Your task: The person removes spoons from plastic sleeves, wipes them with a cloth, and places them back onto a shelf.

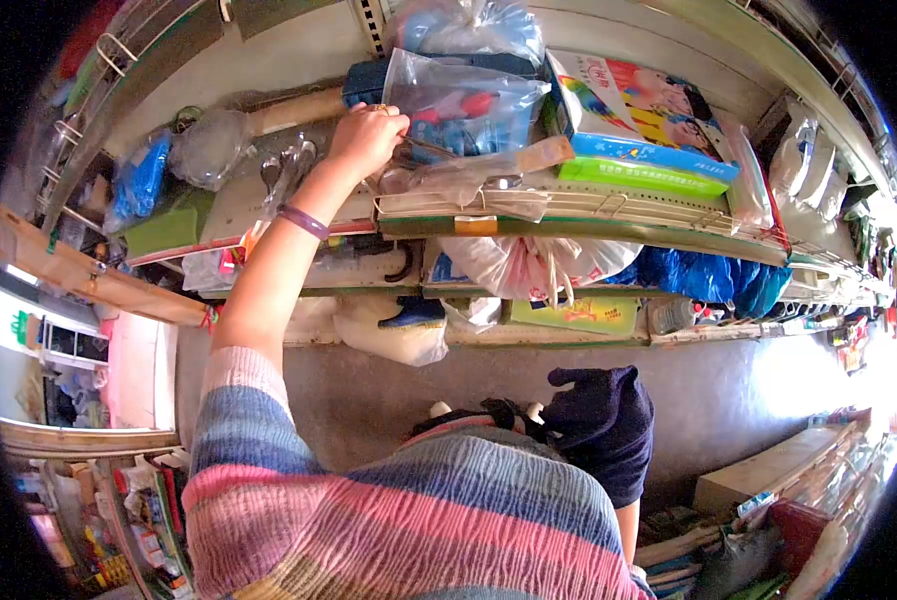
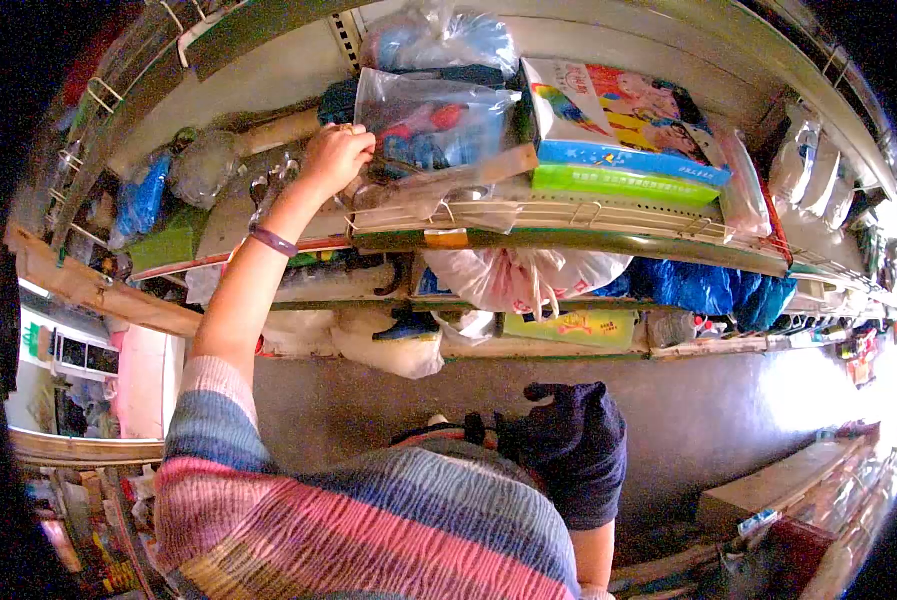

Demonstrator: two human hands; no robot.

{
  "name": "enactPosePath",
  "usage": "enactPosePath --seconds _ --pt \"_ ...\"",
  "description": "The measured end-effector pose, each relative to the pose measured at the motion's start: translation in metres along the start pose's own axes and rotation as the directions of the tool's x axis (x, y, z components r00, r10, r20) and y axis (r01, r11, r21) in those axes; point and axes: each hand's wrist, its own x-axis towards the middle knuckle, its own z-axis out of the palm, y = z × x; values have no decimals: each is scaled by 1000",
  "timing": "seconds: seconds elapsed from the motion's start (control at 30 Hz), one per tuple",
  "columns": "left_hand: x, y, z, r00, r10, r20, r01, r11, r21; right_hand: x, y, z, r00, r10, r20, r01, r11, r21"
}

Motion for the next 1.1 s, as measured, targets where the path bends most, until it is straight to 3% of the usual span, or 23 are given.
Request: enactPosePath --seconds 0.1,0.23,0.33,0.37,0.43,0.47,0.5,0.57,0.7,0.8,0.87,0.9,0.97,1.0,1.07,1.1 --pt "-2 4 -15 995 63 -82 -59 997 49 4 2 1 1000 -21 -2 21 1000 13" --pt "-8 6 -29 981 25 -191 -26 1000 -4 9 5 3 999 -51 -10 52 998 32" --pt "-11 13 -42 964 -200 -174 169 970 -176 15 6 2 997 -77 -20 78 996 39" --pt "-12 18 -46 950 -306 -63 254 875 -412 18 7 1 996 -89 -28 90 995 39" --pt "-17 39 -57 890 -402 217 413 506 -757 25 9 -1 992 -120 -44 122 992 36" --pt "-20 56 -69 894 -341 292 404 328 -854 29 11 -3 988 -140 -60 142 990 28" --pt "-25 72 -71 879 -327 346 433 250 -866 34 12 -5 983 -166 -79 168 986 24" --pt "-35 117 -87 915 -269 301 385 354 -853 49 15 -9 969 -219 -116 221 975 3" --pt "-59 189 -97 935 -151 322 354 324 -877 86 23 -20 923 -346 -169 337 938 -83" --pt "-72 217 -97 980 -44 193 186 539 -821 104 22 -28 875 -359 -324 357 932 -70" --pt "-78 229 -95 996 -71 49 82 616 -784 107 17 -30 821 -307 -482 346 938 -10" --pt "-79 232 -94 996 -88 -29 36 656 -754 105 16 -28 849 -252 -465 279 960 -10" --pt "-75 244 -97 976 -67 -208 -71 805 -589 101 14 -25 892 -146 -427 159 987 -6" --pt "-72 250 -103 957 -3 -291 -135 880 -455 107 19 -20 886 -221 -408 269 961 66" --pt "-74 251 -98 899 185 -397 -278 942 -189 99 17 -12 860 -202 -469 258 964 58" --pt "-76 253 -98 903 189 -387 -271 948 -169 96 12 -15 847 -190 -497 249 967 55"
